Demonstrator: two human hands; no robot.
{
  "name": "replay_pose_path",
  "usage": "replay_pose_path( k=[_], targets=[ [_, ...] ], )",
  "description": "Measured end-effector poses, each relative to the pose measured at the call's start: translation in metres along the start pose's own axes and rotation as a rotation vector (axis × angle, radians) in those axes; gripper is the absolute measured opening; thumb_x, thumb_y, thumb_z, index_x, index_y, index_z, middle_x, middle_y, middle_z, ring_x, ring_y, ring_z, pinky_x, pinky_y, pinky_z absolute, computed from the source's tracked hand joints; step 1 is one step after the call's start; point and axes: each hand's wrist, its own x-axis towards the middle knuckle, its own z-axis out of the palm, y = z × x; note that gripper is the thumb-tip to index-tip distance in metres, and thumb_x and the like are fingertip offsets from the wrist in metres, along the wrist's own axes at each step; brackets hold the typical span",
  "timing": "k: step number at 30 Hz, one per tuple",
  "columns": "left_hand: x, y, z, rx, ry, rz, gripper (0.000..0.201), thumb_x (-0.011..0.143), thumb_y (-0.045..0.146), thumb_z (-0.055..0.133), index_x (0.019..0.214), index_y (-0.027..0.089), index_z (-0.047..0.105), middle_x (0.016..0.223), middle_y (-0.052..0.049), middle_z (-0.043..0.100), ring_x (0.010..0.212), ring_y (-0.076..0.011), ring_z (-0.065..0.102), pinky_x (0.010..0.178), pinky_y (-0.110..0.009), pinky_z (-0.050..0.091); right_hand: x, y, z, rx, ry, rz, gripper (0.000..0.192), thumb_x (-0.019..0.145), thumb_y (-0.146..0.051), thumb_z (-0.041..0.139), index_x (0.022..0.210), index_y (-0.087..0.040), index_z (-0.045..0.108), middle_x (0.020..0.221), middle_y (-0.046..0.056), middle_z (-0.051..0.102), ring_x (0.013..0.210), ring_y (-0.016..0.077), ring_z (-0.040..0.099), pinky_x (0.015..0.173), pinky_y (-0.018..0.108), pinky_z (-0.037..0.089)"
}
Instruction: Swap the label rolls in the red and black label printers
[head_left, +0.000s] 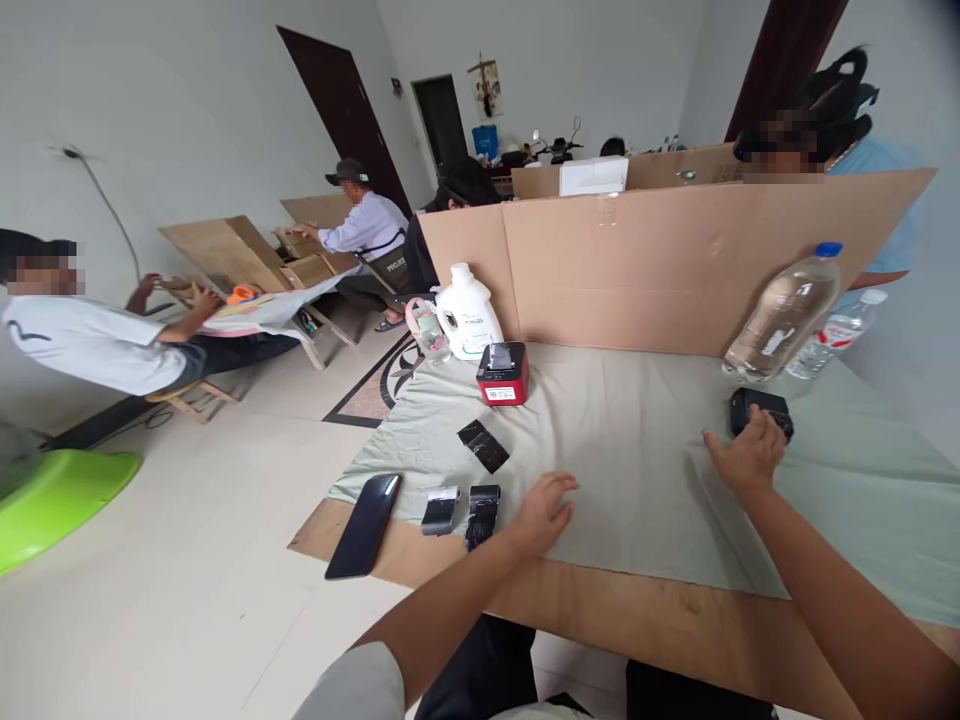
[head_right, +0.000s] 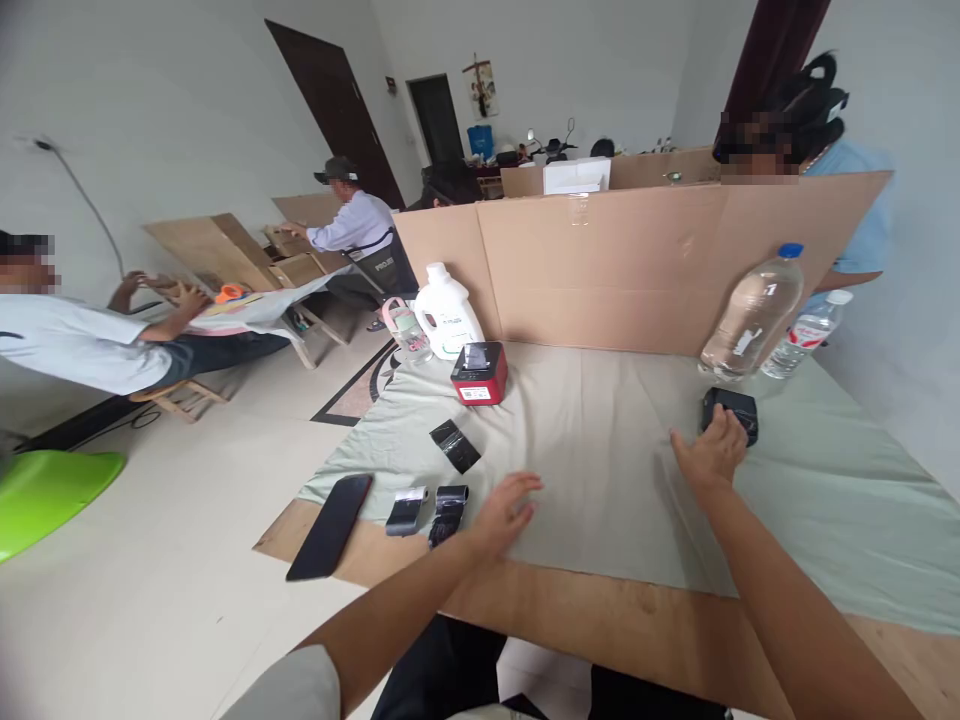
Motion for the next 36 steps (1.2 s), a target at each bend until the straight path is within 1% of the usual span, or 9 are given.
replay_pose_path(
  k=[3, 7, 10, 14, 17, 21, 26, 29, 36],
  targets=[
    [0.011, -0.030, -0.042, 0.104, 0.207, -0.076, 0.027, 0.082, 0.019, 0.050, 0.107, 0.021, 0.060, 0.115, -0.007, 0.060, 0.113, -0.0196, 0.050, 0.104, -0.039, 0.039, -0.029, -0.031, -0.013, 0.058, -0.122, -0.165, 0.071, 0.079, -0.050, 0.046, 0.132, -0.005, 0.036, 0.127, 0.025, 0.045, 0.123, 0.0356, 0.036, 0.100, 0.053, 0.029],
    [0.016, -0.075, -0.096, 0.320, 0.449, -0.276, 0.022, 0.081, 0.017, 0.051, 0.100, 0.018, 0.061, 0.108, -0.010, 0.058, 0.110, -0.0240, 0.049, 0.100, -0.041, 0.040, -0.069, -0.063, -0.026, 0.212, -0.333, -0.332, 0.057, 0.080, -0.044, 0.045, 0.126, -0.012, 0.044, 0.123, 0.019, 0.051, 0.119, 0.0318, 0.042, 0.101, 0.051, 0.032],
    [0.025, -0.097, -0.125, 0.397, 0.516, -0.418, 0.024, 0.081, 0.016, 0.051, 0.102, 0.016, 0.060, 0.110, -0.013, 0.056, 0.113, -0.0269, 0.048, 0.101, -0.042, 0.037, -0.091, -0.082, -0.028, 0.336, -0.478, -0.391, 0.046, 0.080, -0.040, 0.046, 0.121, -0.018, 0.050, 0.120, 0.015, 0.055, 0.116, 0.0288, 0.046, 0.101, 0.049, 0.034],
    [0.066, -0.100, -0.145, 0.332, 0.516, -0.488, 0.041, 0.082, 0.028, 0.055, 0.121, 0.016, 0.049, 0.125, -0.014, 0.049, 0.123, -0.0273, 0.042, 0.104, -0.040, 0.033, -0.103, -0.110, -0.020, 0.468, -0.574, -0.414, 0.036, 0.080, -0.034, 0.049, 0.113, -0.022, 0.056, 0.115, 0.012, 0.058, 0.111, 0.0263, 0.051, 0.099, 0.046, 0.039],
    [0.108, -0.090, -0.147, 0.239, 0.456, -0.571, 0.067, 0.074, 0.043, 0.065, 0.132, 0.022, 0.039, 0.144, -0.013, 0.029, 0.129, -0.0291, 0.037, 0.104, -0.039, 0.033, -0.104, -0.131, -0.013, 0.553, -0.585, -0.436, 0.031, 0.079, -0.028, 0.050, 0.109, -0.024, 0.058, 0.112, 0.010, 0.059, 0.108, 0.0251, 0.053, 0.096, 0.045, 0.042],
    [0.149, -0.079, -0.139, 0.239, 0.346, -0.683, 0.088, 0.056, 0.051, 0.078, 0.132, 0.031, 0.038, 0.153, -0.008, 0.006, 0.133, -0.0372, 0.029, 0.104, -0.043, 0.030, -0.106, -0.151, -0.009, 0.611, -0.591, -0.441, 0.029, 0.078, -0.023, 0.052, 0.107, -0.027, 0.059, 0.111, 0.010, 0.060, 0.106, 0.0256, 0.054, 0.095, 0.045, 0.043],
    [0.174, -0.072, -0.123, 0.224, 0.488, -0.940, 0.107, 0.049, 0.055, 0.078, 0.137, 0.024, 0.027, 0.150, -0.019, 0.010, 0.132, -0.0432, 0.024, 0.099, -0.053, 0.031, -0.118, -0.159, -0.007, 0.617, -0.624, -0.413, 0.030, 0.077, -0.020, 0.052, 0.105, -0.027, 0.059, 0.109, 0.009, 0.061, 0.106, 0.0257, 0.054, 0.094, 0.045, 0.043],
    [0.184, -0.068, -0.113, 0.201, 0.514, -1.023, 0.115, 0.045, 0.053, 0.080, 0.138, 0.022, 0.021, 0.148, -0.024, 0.010, 0.132, -0.0453, 0.019, 0.096, -0.056, 0.031, -0.126, -0.163, -0.006, 0.617, -0.631, -0.393, 0.029, 0.078, -0.019, 0.051, 0.104, -0.026, 0.059, 0.109, 0.009, 0.061, 0.106, 0.0246, 0.054, 0.095, 0.044, 0.043],
    [0.184, -0.062, -0.100, 0.267, 0.623, -0.961, 0.101, 0.053, 0.053, 0.074, 0.133, 0.016, 0.025, 0.136, -0.022, 0.024, 0.124, -0.0372, 0.035, 0.097, -0.045, 0.034, -0.133, -0.168, -0.006, 0.620, -0.645, -0.302, 0.026, 0.076, -0.017, 0.054, 0.100, -0.024, 0.061, 0.110, 0.009, 0.061, 0.107, 0.0223, 0.054, 0.096, 0.040, 0.043]
  ],
)
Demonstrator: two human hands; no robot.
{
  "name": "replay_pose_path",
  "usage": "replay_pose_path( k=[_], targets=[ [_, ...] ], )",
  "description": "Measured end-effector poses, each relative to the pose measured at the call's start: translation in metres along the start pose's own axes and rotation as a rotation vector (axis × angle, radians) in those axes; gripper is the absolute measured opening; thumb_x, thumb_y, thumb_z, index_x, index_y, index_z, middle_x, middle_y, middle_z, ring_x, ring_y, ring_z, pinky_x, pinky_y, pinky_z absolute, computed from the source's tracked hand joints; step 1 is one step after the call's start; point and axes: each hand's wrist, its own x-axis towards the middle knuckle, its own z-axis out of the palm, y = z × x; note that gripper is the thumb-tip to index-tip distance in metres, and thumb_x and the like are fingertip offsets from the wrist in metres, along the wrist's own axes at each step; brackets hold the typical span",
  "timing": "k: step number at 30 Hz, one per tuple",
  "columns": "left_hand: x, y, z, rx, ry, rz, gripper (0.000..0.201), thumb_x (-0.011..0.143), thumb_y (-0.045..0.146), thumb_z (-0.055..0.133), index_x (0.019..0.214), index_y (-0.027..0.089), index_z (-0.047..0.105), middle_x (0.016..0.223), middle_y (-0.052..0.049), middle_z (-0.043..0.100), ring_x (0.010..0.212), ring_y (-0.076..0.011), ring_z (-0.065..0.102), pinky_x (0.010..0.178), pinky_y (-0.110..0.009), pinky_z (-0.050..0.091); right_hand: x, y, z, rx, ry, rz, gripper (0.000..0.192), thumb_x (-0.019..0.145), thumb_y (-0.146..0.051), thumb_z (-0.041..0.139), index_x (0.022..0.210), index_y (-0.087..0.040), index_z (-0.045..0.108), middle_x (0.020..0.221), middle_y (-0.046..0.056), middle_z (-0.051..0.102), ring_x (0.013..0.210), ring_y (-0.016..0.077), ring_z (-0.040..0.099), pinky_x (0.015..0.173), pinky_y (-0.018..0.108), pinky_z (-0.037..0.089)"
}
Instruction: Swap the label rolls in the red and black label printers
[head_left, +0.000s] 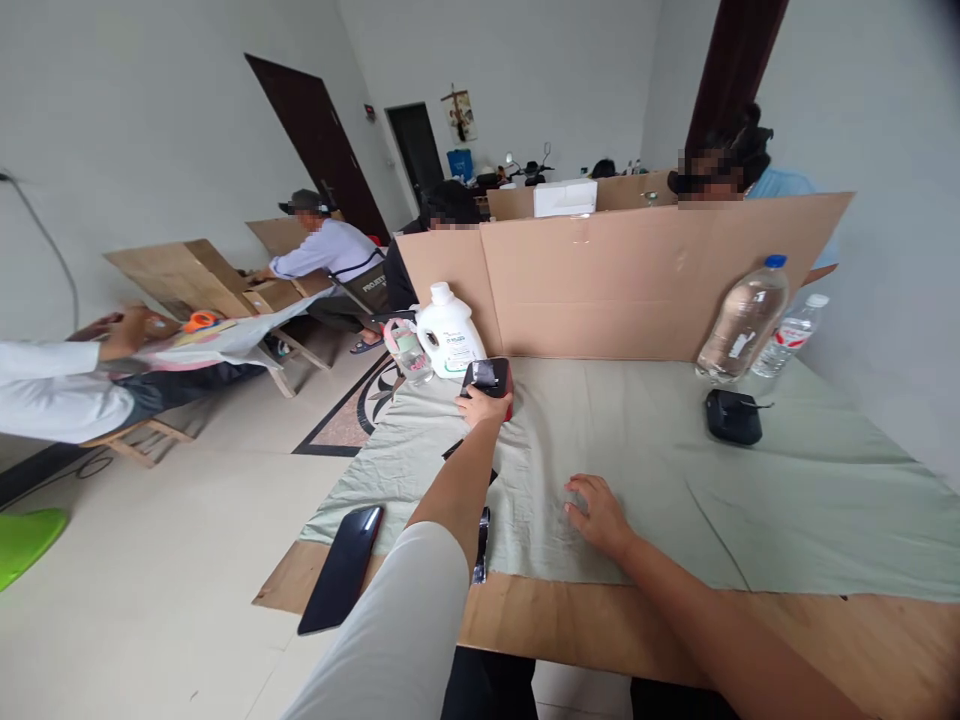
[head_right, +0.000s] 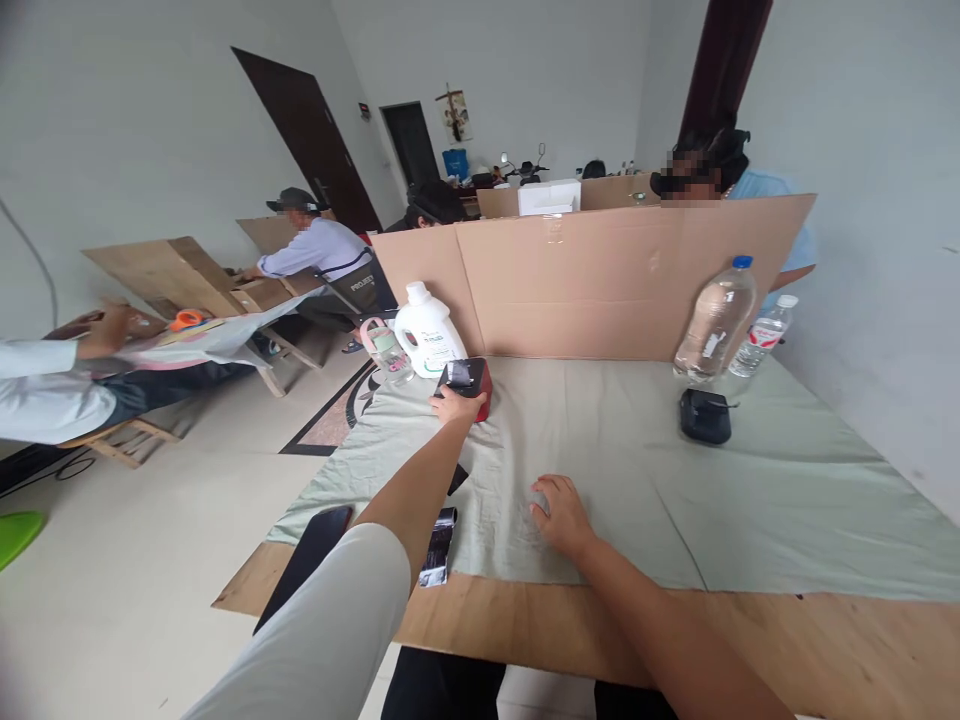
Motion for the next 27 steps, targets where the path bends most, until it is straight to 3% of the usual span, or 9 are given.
replay_pose_path(
  k=[3, 6, 9, 13, 15, 18, 22, 27],
  targets=[
    [-0.009, -0.002, -0.007, -0.032, -0.001, 0.036, 0.098, 0.054, 0.053, 0.074, 0.132, 0.017, 0.028, 0.133, -0.020, 0.026, 0.122, -0.0368, 0.038, 0.098, -0.045, 0.034, 0.008, 0.006, -0.006, 0.072, 0.034, 0.084, 0.028, 0.075, -0.019, 0.054, 0.101, -0.026, 0.062, 0.110, 0.008, 0.062, 0.109, 0.0222, 0.054, 0.098, 0.041, 0.042],
    [-0.035, -0.002, -0.017, -0.073, -0.016, 0.157, 0.096, 0.054, 0.053, 0.074, 0.133, 0.018, 0.031, 0.130, -0.017, 0.030, 0.121, -0.0347, 0.042, 0.100, -0.044, 0.034, 0.024, 0.012, -0.014, 0.270, 0.044, 0.241, 0.037, 0.077, -0.030, 0.056, 0.113, -0.028, 0.059, 0.119, 0.008, 0.059, 0.112, 0.0232, 0.054, 0.098, 0.043, 0.043],
    [-0.086, -0.005, -0.021, -0.114, -0.006, 0.390, 0.096, 0.054, 0.052, 0.074, 0.133, 0.015, 0.033, 0.127, -0.017, 0.033, 0.122, -0.0333, 0.041, 0.103, -0.043, 0.033, 0.038, 0.008, -0.024, 0.576, 0.082, 0.371, 0.057, 0.080, -0.045, 0.056, 0.134, -0.032, 0.043, 0.139, 0.007, 0.046, 0.125, 0.0234, 0.046, 0.102, 0.045, 0.040],
    [-0.171, -0.015, -0.010, -0.215, -0.035, 0.620, 0.098, 0.052, 0.054, 0.075, 0.133, 0.016, 0.033, 0.128, -0.017, 0.033, 0.123, -0.0340, 0.041, 0.102, -0.045, 0.035, 0.036, -0.007, -0.039, 0.875, 0.218, 0.380, 0.074, 0.083, -0.056, 0.051, 0.146, -0.031, 0.021, 0.152, 0.001, 0.025, 0.140, 0.0192, 0.024, 0.115, 0.042, 0.022],
    [-0.209, -0.022, 0.001, -0.255, -0.023, 0.631, 0.096, 0.055, 0.052, 0.073, 0.134, 0.014, 0.033, 0.128, -0.018, 0.032, 0.122, -0.0359, 0.040, 0.101, -0.048, 0.035, 0.025, -0.011, -0.046, 0.922, 0.288, 0.404, 0.082, 0.081, -0.057, 0.054, 0.147, -0.029, 0.016, 0.153, -0.001, 0.024, 0.141, 0.0189, 0.021, 0.117, 0.041, 0.018],
    [-0.248, -0.031, 0.015, -0.275, -0.026, 0.594, 0.090, 0.061, 0.046, 0.071, 0.134, 0.011, 0.032, 0.130, -0.021, 0.031, 0.125, -0.0364, 0.037, 0.103, -0.049, 0.033, 0.006, -0.007, -0.059, 0.959, 0.326, 0.519, 0.093, 0.074, -0.054, 0.063, 0.148, -0.028, 0.014, 0.150, 0.000, 0.031, 0.138, 0.0222, 0.029, 0.115, 0.043, 0.022],
    [-0.268, -0.038, 0.024, -0.277, -0.170, 0.571, 0.095, 0.060, 0.041, 0.074, 0.138, 0.013, 0.027, 0.134, -0.020, 0.031, 0.128, -0.0343, 0.034, 0.105, -0.045, 0.032, -0.001, 0.005, -0.076, 0.980, 0.310, 0.578, 0.096, 0.069, -0.048, 0.067, 0.148, -0.025, 0.018, 0.146, 0.004, 0.038, 0.130, 0.0266, 0.041, 0.110, 0.046, 0.032],
    [-0.262, -0.046, 0.020, -0.383, -0.274, 0.578, 0.088, 0.067, 0.032, 0.069, 0.140, 0.013, 0.024, 0.138, -0.020, 0.029, 0.131, -0.0315, 0.031, 0.108, -0.043, 0.029, 0.007, 0.020, -0.080, 0.871, 0.242, 0.547, 0.084, 0.074, -0.042, 0.060, 0.146, -0.026, 0.021, 0.144, 0.004, 0.042, 0.126, 0.0263, 0.045, 0.105, 0.047, 0.038]
  ],
)
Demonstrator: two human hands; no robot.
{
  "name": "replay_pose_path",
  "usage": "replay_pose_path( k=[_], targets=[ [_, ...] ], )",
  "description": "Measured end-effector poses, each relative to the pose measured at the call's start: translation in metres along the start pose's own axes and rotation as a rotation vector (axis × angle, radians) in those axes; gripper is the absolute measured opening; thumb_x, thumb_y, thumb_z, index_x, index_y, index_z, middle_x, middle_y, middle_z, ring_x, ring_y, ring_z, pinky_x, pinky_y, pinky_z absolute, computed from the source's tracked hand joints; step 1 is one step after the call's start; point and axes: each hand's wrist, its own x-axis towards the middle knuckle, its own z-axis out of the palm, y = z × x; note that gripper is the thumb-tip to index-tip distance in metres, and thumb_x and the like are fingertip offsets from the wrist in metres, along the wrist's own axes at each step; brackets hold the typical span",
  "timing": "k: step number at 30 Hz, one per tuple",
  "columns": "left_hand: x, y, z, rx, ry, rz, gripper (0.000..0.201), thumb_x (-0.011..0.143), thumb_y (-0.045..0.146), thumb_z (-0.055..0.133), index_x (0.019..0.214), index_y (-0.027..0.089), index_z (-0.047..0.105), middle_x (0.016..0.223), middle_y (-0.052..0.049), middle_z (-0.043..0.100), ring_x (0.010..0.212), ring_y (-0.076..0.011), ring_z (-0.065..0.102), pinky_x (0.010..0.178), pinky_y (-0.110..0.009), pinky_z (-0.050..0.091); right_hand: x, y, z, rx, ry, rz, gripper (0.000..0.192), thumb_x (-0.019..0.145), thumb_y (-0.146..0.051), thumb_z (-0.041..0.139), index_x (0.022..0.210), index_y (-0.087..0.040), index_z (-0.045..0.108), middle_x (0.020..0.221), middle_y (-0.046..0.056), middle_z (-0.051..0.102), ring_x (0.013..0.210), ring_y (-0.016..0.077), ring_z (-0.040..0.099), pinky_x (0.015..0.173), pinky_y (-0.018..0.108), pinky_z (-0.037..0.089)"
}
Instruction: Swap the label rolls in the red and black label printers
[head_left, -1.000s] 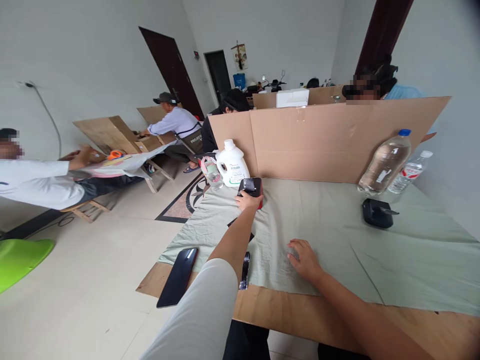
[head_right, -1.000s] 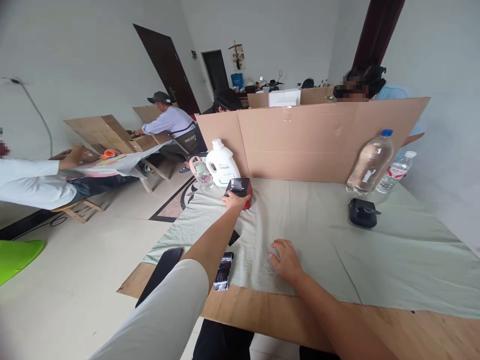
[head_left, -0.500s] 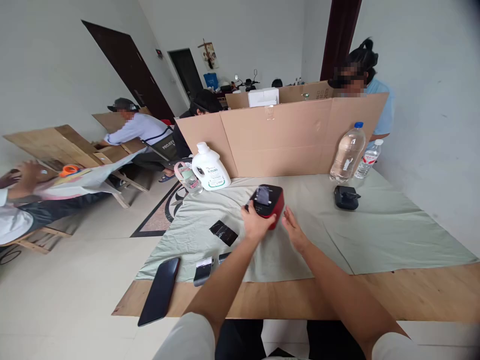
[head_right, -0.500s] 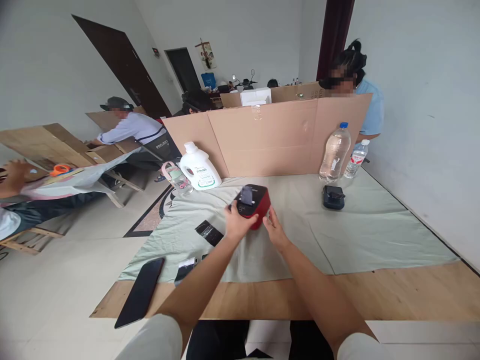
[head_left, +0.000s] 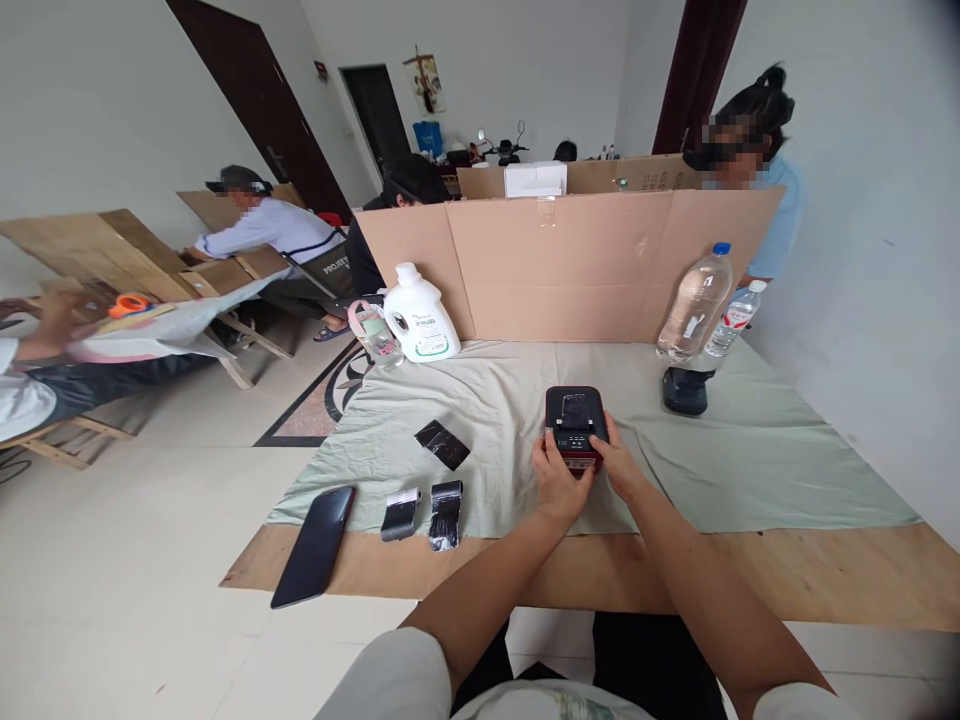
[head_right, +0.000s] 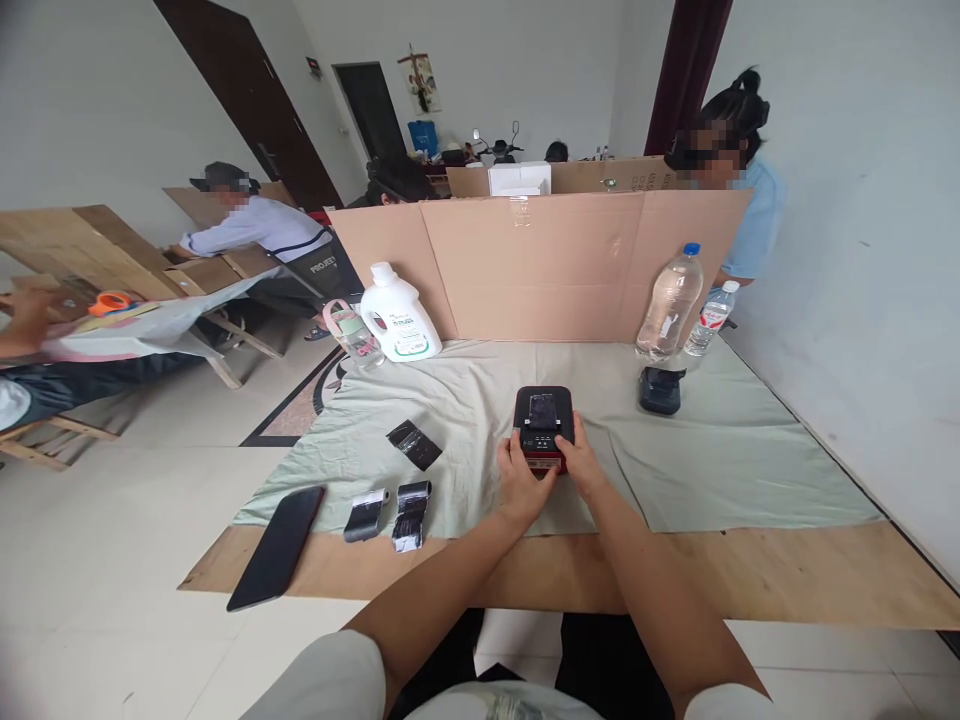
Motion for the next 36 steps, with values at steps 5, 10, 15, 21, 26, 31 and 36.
replay_pose_path(
  k=[5, 10, 15, 21, 26, 31, 36],
  targets=[
    [0.017, -0.024, -0.013, -0.323, -0.076, -0.026, 0.071, 0.074, 0.028, 0.063, 0.138, 0.015, 0.033, 0.131, -0.016, 0.041, 0.122, -0.0257, 0.043, 0.105, -0.038, 0.034, 0.012, 0.015, -0.008, -0.239, 0.018, -0.146, 0.075, 0.079, -0.039, 0.051, 0.146, -0.025, 0.021, 0.146, 0.006, 0.038, 0.130, 0.0251, 0.041, 0.106, 0.049, 0.035],
    [0.044, -0.045, -0.013, -0.604, -0.135, -0.151, 0.042, 0.084, 0.028, 0.053, 0.124, 0.017, 0.050, 0.127, -0.011, 0.052, 0.117, -0.0205, 0.048, 0.102, -0.034, 0.037, 0.024, 0.001, -0.010, -0.460, 0.092, -0.239, 0.060, 0.071, -0.033, 0.057, 0.130, -0.024, 0.049, 0.150, 0.005, 0.030, 0.140, 0.0265, 0.021, 0.114, 0.049, 0.018],
    [0.064, -0.038, -0.020, -0.767, -0.236, -0.366, 0.031, 0.081, 0.029, 0.057, 0.109, 0.015, 0.060, 0.104, -0.007, 0.064, 0.094, -0.0175, 0.059, 0.089, -0.032, 0.045, 0.021, -0.021, -0.007, -0.418, 0.029, -0.161, 0.038, 0.083, -0.051, 0.045, 0.092, -0.024, 0.070, 0.143, 0.004, 0.043, 0.139, 0.0266, 0.025, 0.112, 0.045, 0.024],
    [0.080, -0.029, -0.028, -0.768, -0.291, -0.458, 0.025, 0.074, 0.020, 0.063, 0.097, 0.012, 0.058, 0.091, -0.007, 0.064, 0.076, -0.0138, 0.060, 0.072, -0.028, 0.048, 0.012, -0.015, 0.000, -0.471, 0.028, -0.271, 0.036, 0.077, -0.055, 0.054, 0.077, -0.021, 0.068, 0.126, 0.006, 0.056, 0.118, 0.0264, 0.051, 0.102, 0.042, 0.037],
    [0.086, -0.029, -0.031, -0.735, -0.321, -0.438, 0.032, 0.067, 0.018, 0.069, 0.096, 0.013, 0.058, 0.095, -0.008, 0.063, 0.081, -0.0160, 0.061, 0.075, -0.030, 0.049, 0.009, -0.011, -0.001, -0.590, 0.032, -0.336, 0.030, 0.066, -0.043, 0.067, 0.087, -0.022, 0.065, 0.128, 0.007, 0.052, 0.120, 0.0272, 0.048, 0.102, 0.045, 0.036],
    [0.088, -0.026, -0.038, -0.704, -0.381, -0.448, 0.031, 0.066, 0.021, 0.069, 0.095, 0.015, 0.059, 0.099, -0.007, 0.063, 0.084, -0.0172, 0.062, 0.076, -0.031, 0.049, 0.007, -0.014, -0.009, -0.637, -0.053, -0.323, 0.051, 0.070, -0.042, 0.063, 0.118, -0.024, 0.057, 0.140, 0.008, 0.042, 0.129, 0.0271, 0.040, 0.107, 0.046, 0.031],
    [0.090, -0.022, -0.040, -0.687, -0.402, -0.485, 0.035, 0.065, 0.016, 0.066, 0.099, 0.015, 0.058, 0.103, -0.009, 0.062, 0.088, -0.0185, 0.061, 0.074, -0.030, 0.048, 0.009, -0.013, -0.018, -0.797, -0.112, -0.357, 0.063, 0.074, -0.046, 0.060, 0.133, -0.025, 0.048, 0.151, 0.007, 0.027, 0.140, 0.0285, 0.021, 0.111, 0.048, 0.026]
  ],
)
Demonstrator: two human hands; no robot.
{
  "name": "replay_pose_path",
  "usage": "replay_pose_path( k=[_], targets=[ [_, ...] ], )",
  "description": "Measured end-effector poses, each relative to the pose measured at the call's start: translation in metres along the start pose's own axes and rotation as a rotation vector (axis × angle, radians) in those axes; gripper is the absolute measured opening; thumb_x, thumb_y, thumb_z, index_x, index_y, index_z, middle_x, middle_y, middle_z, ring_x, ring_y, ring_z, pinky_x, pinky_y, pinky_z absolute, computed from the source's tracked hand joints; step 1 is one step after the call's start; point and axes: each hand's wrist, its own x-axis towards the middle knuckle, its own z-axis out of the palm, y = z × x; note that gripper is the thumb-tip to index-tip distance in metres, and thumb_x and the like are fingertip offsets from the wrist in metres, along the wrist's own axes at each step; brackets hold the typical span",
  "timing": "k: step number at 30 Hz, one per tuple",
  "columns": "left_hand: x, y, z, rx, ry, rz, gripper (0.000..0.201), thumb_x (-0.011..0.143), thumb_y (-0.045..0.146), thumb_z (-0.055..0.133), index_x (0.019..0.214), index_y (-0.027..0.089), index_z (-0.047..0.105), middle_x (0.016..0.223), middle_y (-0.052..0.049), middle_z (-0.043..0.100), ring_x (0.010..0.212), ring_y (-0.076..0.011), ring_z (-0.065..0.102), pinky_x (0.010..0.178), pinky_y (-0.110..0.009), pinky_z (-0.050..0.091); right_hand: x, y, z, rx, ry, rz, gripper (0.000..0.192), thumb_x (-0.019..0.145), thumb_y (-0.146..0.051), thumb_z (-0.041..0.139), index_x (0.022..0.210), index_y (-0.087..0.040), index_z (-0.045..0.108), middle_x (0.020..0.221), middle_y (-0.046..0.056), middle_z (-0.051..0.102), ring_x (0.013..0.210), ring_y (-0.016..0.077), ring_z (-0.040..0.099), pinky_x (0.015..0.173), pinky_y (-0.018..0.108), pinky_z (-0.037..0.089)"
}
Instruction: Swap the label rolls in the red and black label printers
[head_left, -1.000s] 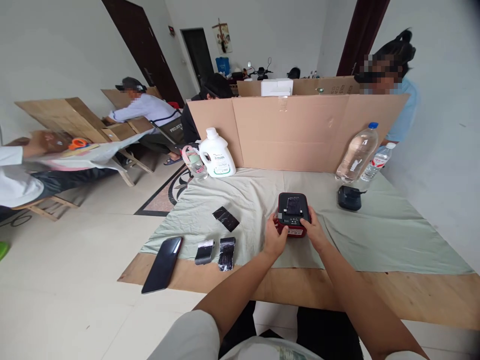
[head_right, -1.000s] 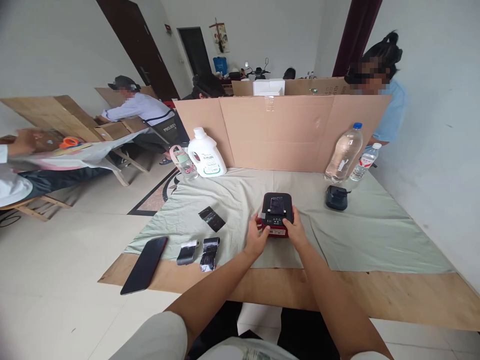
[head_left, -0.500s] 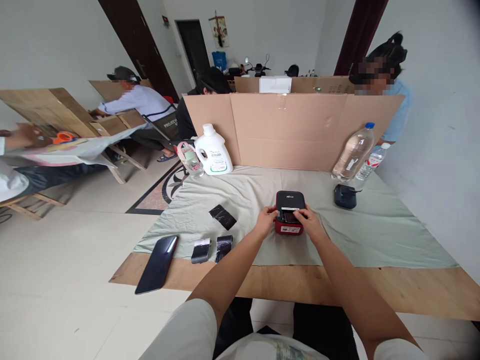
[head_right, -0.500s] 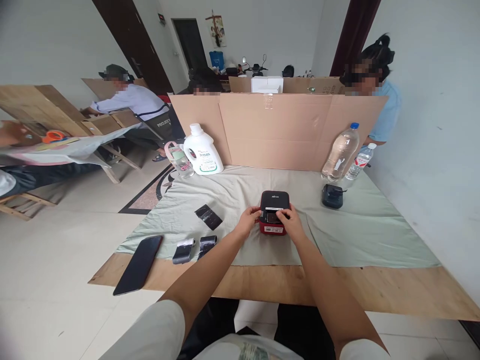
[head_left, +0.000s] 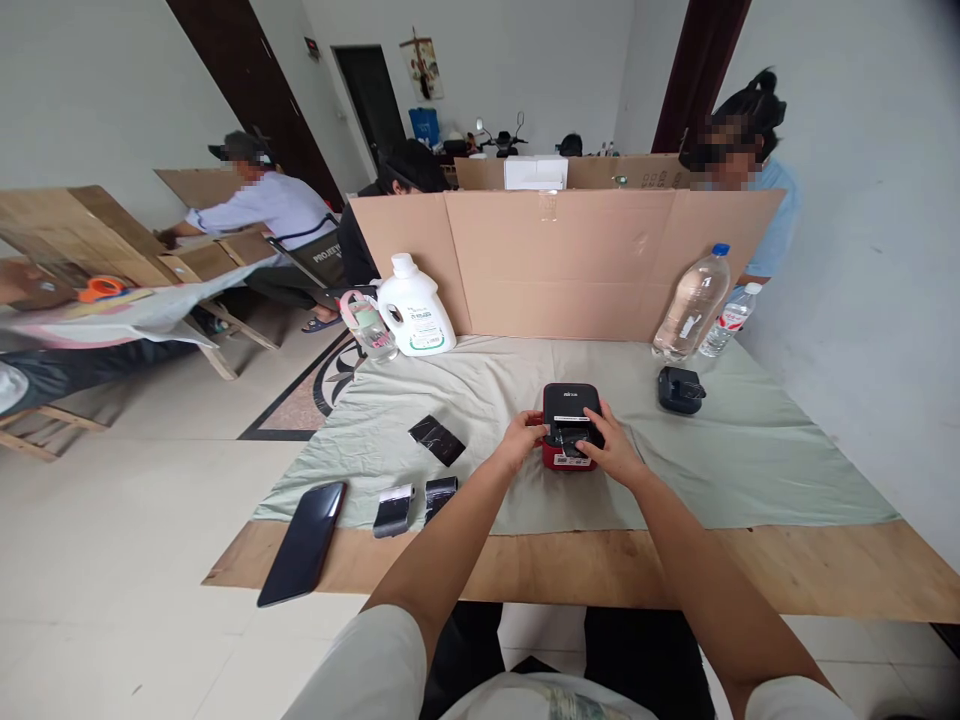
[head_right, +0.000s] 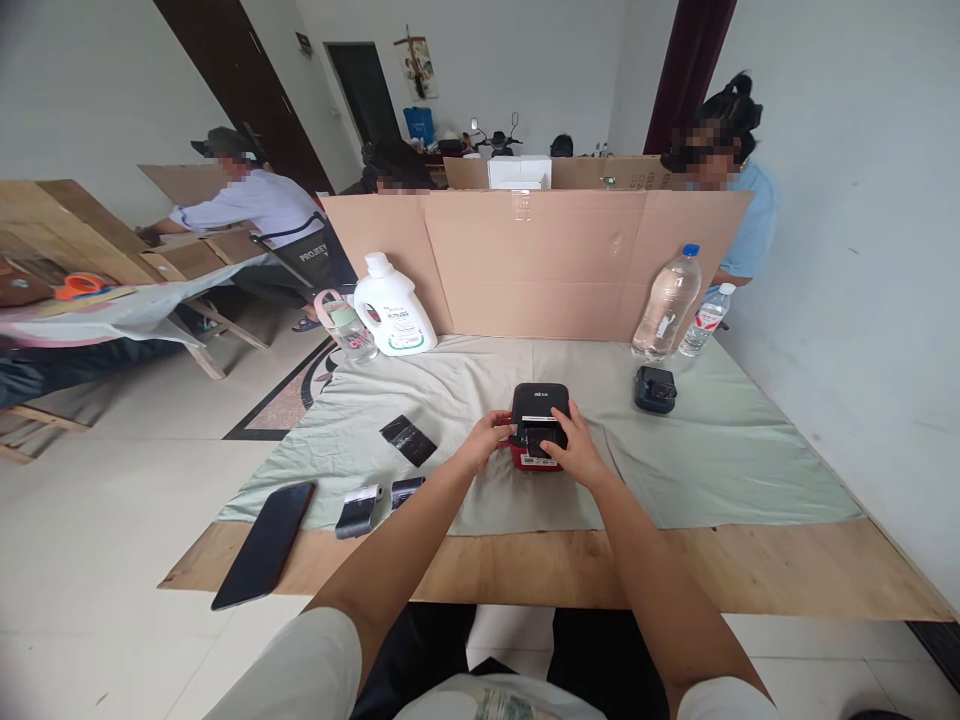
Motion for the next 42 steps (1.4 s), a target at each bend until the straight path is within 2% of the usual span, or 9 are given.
replay_pose_path(
  k=[5, 9, 17, 23, 30, 33, 36, 39, 42],
  targets=[
    [-0.004, 0.008, 0.001, 0.037, -0.021, -0.006, 0.050, 0.064, 0.010, 0.059, 0.113, 0.017, 0.055, 0.110, -0.010, 0.058, 0.086, -0.0175, 0.059, 0.069, -0.028, 0.048, 0.000, 0.004, -0.005, -0.181, -0.101, -0.061, 0.066, 0.078, -0.049, 0.057, 0.137, -0.022, 0.044, 0.151, 0.010, 0.028, 0.140, 0.0289, 0.022, 0.112, 0.049, 0.022],
    [-0.007, 0.014, 0.001, 0.044, -0.058, 0.008, 0.063, 0.062, 0.008, 0.058, 0.123, 0.021, 0.051, 0.111, -0.009, 0.056, 0.086, -0.0170, 0.058, 0.070, -0.028, 0.050, -0.004, 0.004, -0.004, -0.280, -0.115, -0.086, 0.065, 0.082, -0.049, 0.053, 0.139, -0.021, 0.039, 0.151, 0.011, 0.029, 0.140, 0.0285, 0.022, 0.112, 0.049, 0.022],
    [-0.002, 0.023, 0.004, 0.074, -0.072, -0.031, 0.083, 0.052, 0.006, 0.057, 0.131, 0.029, 0.049, 0.123, -0.009, 0.054, 0.087, -0.0195, 0.059, 0.066, -0.029, 0.048, -0.015, 0.002, 0.007, -0.363, -0.066, -0.142, 0.062, 0.086, -0.034, 0.050, 0.143, -0.018, 0.031, 0.152, 0.013, 0.023, 0.141, 0.0292, 0.018, 0.111, 0.051, 0.026],
    [0.004, 0.024, 0.002, 0.134, -0.174, -0.081, 0.080, 0.052, 0.006, 0.051, 0.128, 0.030, 0.052, 0.123, -0.005, 0.057, 0.090, -0.0194, 0.058, 0.074, -0.033, 0.048, -0.020, -0.001, 0.012, -0.377, -0.021, -0.184, 0.062, 0.088, -0.029, 0.046, 0.145, -0.017, 0.026, 0.154, 0.012, 0.019, 0.141, 0.0302, 0.015, 0.109, 0.052, 0.029],
    [0.004, 0.027, 0.002, 0.173, -0.189, -0.095, 0.088, 0.051, 0.005, 0.050, 0.133, 0.035, 0.046, 0.132, -0.004, 0.050, 0.091, -0.0202, 0.058, 0.076, -0.037, 0.049, -0.029, -0.012, 0.017, -0.435, 0.057, -0.195, 0.061, 0.090, -0.023, 0.041, 0.147, -0.024, 0.021, 0.157, 0.007, 0.005, 0.142, 0.0314, 0.011, 0.108, 0.052, 0.031],
    [0.008, 0.025, 0.002, 0.211, -0.177, -0.002, 0.090, 0.052, 0.004, 0.051, 0.136, 0.035, 0.041, 0.138, -0.004, 0.042, 0.104, -0.0236, 0.055, 0.085, -0.039, 0.047, -0.033, -0.016, 0.018, -0.466, 0.120, -0.227, 0.063, 0.090, -0.022, 0.041, 0.148, -0.026, 0.017, 0.157, 0.006, -0.005, 0.142, 0.0324, 0.010, 0.108, 0.051, 0.031],
    [0.016, 0.022, 0.000, 0.305, -0.156, 0.186, 0.082, 0.052, 0.003, 0.052, 0.130, 0.028, 0.049, 0.143, -0.003, 0.036, 0.125, -0.0257, 0.040, 0.101, -0.037, 0.037, -0.035, -0.016, 0.021, -0.495, 0.167, -0.250, 0.061, 0.090, -0.022, 0.042, 0.148, -0.025, 0.019, 0.156, 0.007, -0.010, 0.141, 0.0334, 0.015, 0.105, 0.050, 0.035],
    [0.025, 0.020, -0.003, 0.325, -0.215, 0.282, 0.081, 0.055, 0.003, 0.053, 0.133, 0.024, 0.045, 0.144, -0.004, 0.034, 0.132, -0.0238, 0.030, 0.107, -0.034, 0.031, -0.036, -0.013, 0.024, -0.539, 0.185, -0.255, 0.055, 0.091, -0.023, 0.041, 0.145, -0.022, 0.029, 0.157, 0.009, 0.001, 0.140, 0.0322, 0.019, 0.105, 0.048, 0.036],
    [0.032, 0.024, -0.004, 0.325, -0.235, 0.270, 0.080, 0.063, 0.008, 0.058, 0.138, 0.023, 0.037, 0.141, -0.007, 0.040, 0.131, -0.0251, 0.033, 0.106, -0.036, 0.030, -0.036, -0.010, 0.025, -0.573, 0.186, -0.258, 0.051, 0.091, -0.024, 0.039, 0.142, -0.019, 0.035, 0.152, 0.010, 0.023, 0.140, 0.0297, 0.019, 0.107, 0.049, 0.032]
  ],
)
